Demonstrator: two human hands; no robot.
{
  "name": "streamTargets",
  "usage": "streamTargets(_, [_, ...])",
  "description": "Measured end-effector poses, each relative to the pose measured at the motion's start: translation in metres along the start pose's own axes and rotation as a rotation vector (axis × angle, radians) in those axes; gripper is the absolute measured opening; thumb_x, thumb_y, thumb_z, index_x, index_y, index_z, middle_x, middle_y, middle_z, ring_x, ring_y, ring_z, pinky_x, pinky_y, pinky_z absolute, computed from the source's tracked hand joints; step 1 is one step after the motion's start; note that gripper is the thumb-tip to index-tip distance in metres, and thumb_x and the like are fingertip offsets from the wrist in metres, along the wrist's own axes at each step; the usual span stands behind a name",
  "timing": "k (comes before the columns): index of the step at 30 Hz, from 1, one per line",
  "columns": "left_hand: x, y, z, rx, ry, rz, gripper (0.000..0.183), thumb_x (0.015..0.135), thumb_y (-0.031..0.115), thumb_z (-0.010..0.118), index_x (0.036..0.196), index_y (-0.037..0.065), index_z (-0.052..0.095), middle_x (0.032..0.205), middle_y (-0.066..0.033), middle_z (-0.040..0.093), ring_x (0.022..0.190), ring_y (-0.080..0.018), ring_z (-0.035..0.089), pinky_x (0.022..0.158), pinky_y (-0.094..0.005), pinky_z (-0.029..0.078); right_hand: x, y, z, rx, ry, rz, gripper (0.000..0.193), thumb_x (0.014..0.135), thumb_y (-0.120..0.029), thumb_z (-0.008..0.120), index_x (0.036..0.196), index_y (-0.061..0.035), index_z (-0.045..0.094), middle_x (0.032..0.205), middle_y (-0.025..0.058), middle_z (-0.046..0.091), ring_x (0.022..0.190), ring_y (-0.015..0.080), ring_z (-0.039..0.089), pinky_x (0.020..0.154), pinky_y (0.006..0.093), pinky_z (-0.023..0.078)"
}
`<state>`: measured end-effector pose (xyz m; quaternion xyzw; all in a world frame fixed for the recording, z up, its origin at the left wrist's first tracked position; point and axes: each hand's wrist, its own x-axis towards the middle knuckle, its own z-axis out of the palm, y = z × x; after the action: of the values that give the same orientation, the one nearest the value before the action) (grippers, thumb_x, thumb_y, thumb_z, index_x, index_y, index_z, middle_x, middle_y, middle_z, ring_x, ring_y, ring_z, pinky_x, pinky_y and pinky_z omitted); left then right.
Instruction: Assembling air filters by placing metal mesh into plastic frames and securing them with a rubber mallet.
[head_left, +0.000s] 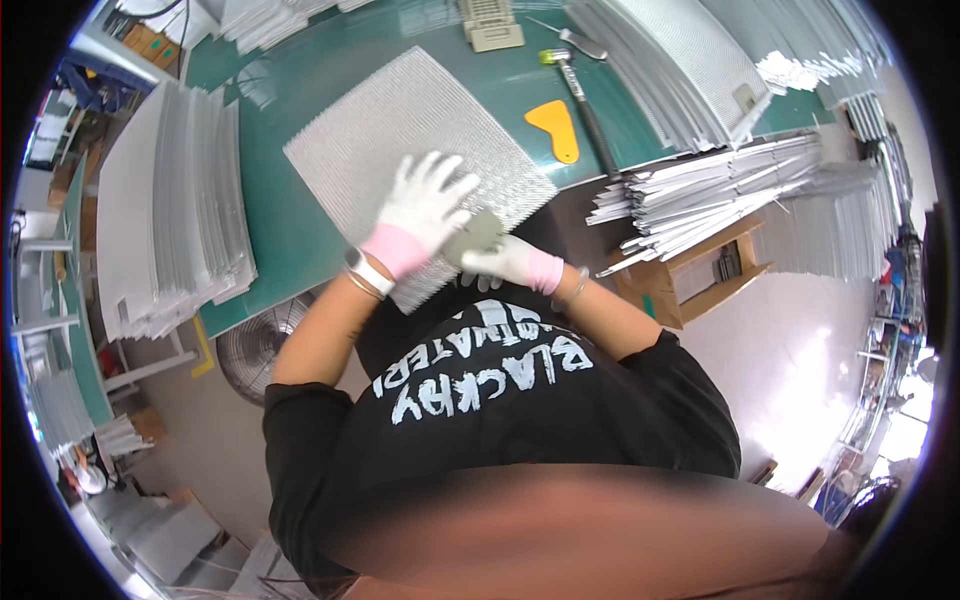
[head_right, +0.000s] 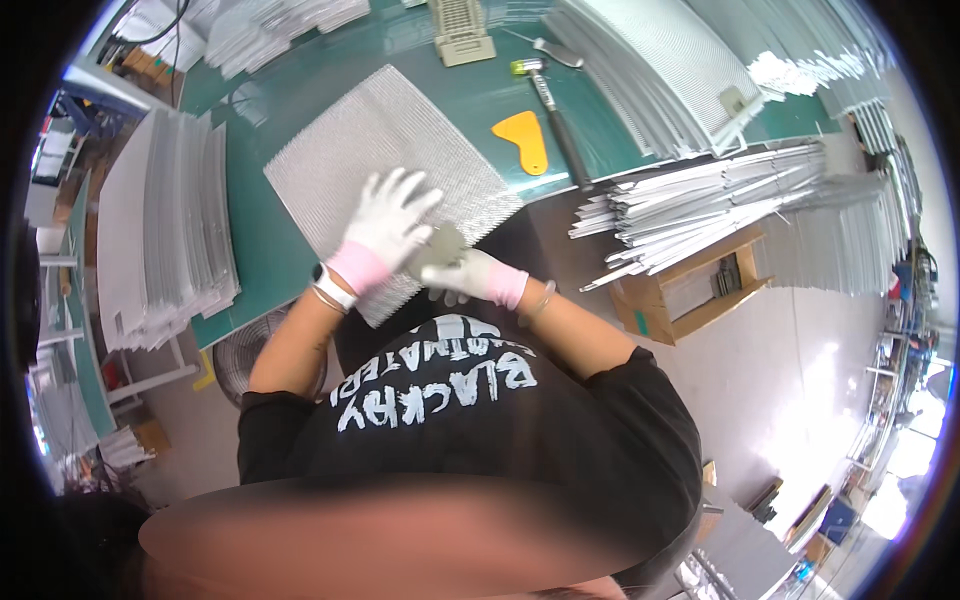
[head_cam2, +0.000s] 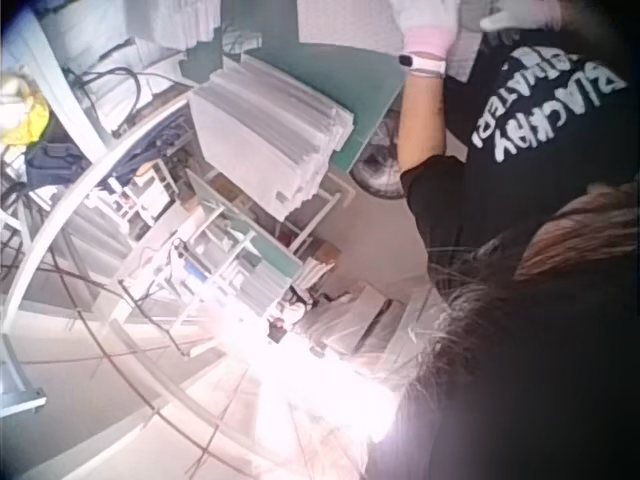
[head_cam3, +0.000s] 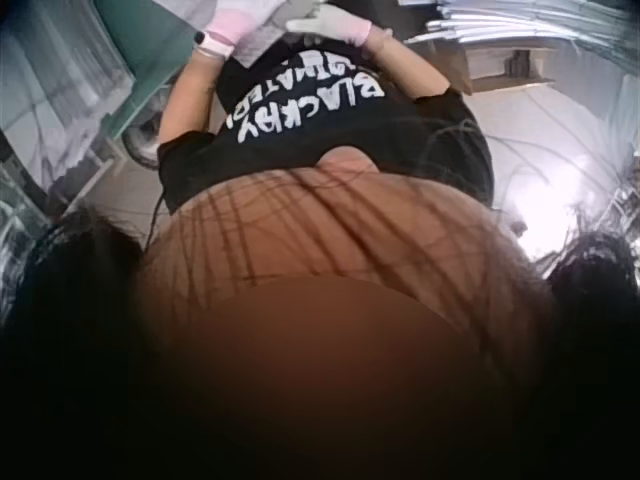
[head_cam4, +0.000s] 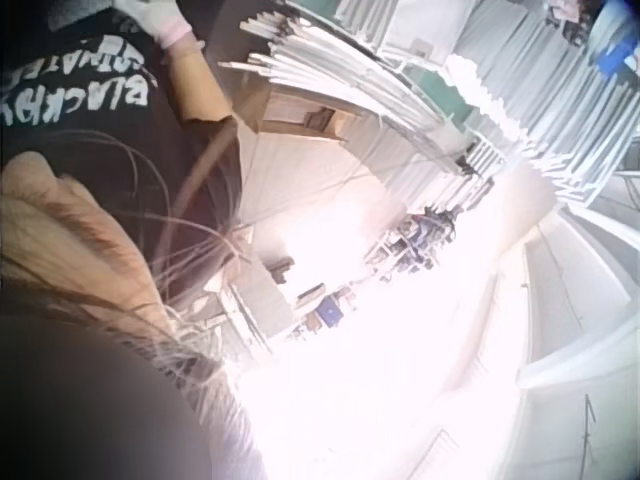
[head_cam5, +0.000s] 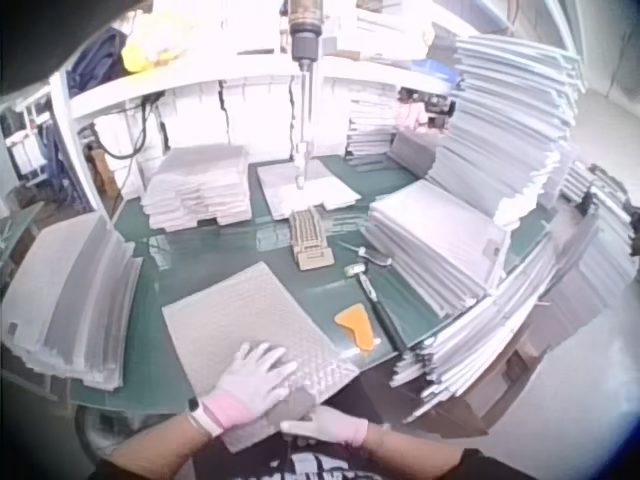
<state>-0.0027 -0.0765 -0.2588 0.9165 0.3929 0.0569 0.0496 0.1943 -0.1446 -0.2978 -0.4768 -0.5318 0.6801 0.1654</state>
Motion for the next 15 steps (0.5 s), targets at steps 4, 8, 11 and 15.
streamTargets(4, [0.007, -0.039, -0.021, 0.098, 0.17, -0.016, 0.047, 0.09, 0.023, 0.059, 0.135, 0.014, 0.052, 0.14, -0.0149, 0.048, 0.137, -0.0374, 0.036, 0.115, -0.055, 0.023, -0.032, 0.019, -0.062, -1.011, 0.441, -0.08, 0.026, 0.081, -0.02, 0.063, 0.104, -0.0125, 0.072, 0.104, 0.0111, 0.07, 0.098, 0.031, 0.067, 0.085, 0.0401, 0.054])
streamTargets(8, [-0.014, -0.001, -0.032, -0.24, 0.349, 0.115, 0.042, 0.089, 0.022, 0.059, 0.129, 0.009, 0.056, 0.127, -0.013, 0.058, 0.126, -0.0362, 0.049, 0.109, -0.0486, 0.036, -0.109, 0.077, -0.152, -1.232, 0.719, 0.511, 0.024, 0.082, -0.008, 0.058, 0.1, -0.0137, 0.072, 0.103, 0.0133, 0.068, 0.101, 0.0327, 0.067, 0.084, 0.0443, 0.053])
streamTargets(11, [-0.036, 0.033, 0.006, -0.725, 0.212, 0.379, 0.037, 0.092, 0.02, 0.058, 0.126, 0.004, 0.058, 0.116, -0.0125, 0.065, 0.114, -0.0323, 0.06, 0.1, -0.0409, 0.047, -0.122, 0.107, -0.177, -1.278, 0.735, 0.33, 0.019, 0.085, -0.011, 0.058, 0.097, -0.0133, 0.072, 0.103, 0.0129, 0.068, 0.096, 0.0321, 0.068, 0.081, 0.0442, 0.054])
streamTargets(15, [-0.035, 0.074, 0.098, -1.588, -0.463, -0.092, 0.042, 0.096, 0.018, 0.058, 0.134, 0.001, 0.052, 0.125, -0.0106, 0.063, 0.121, -0.0207, 0.057, 0.105, -0.036, 0.043, -0.083, 0.042, -0.125, -1.266, 0.526, -0.304, 0.016, 0.085, -0.022, 0.063, 0.095, -0.016, 0.072, 0.092, 0.007, 0.069, 0.083, 0.027, 0.068, 0.072, 0.04, 0.056])
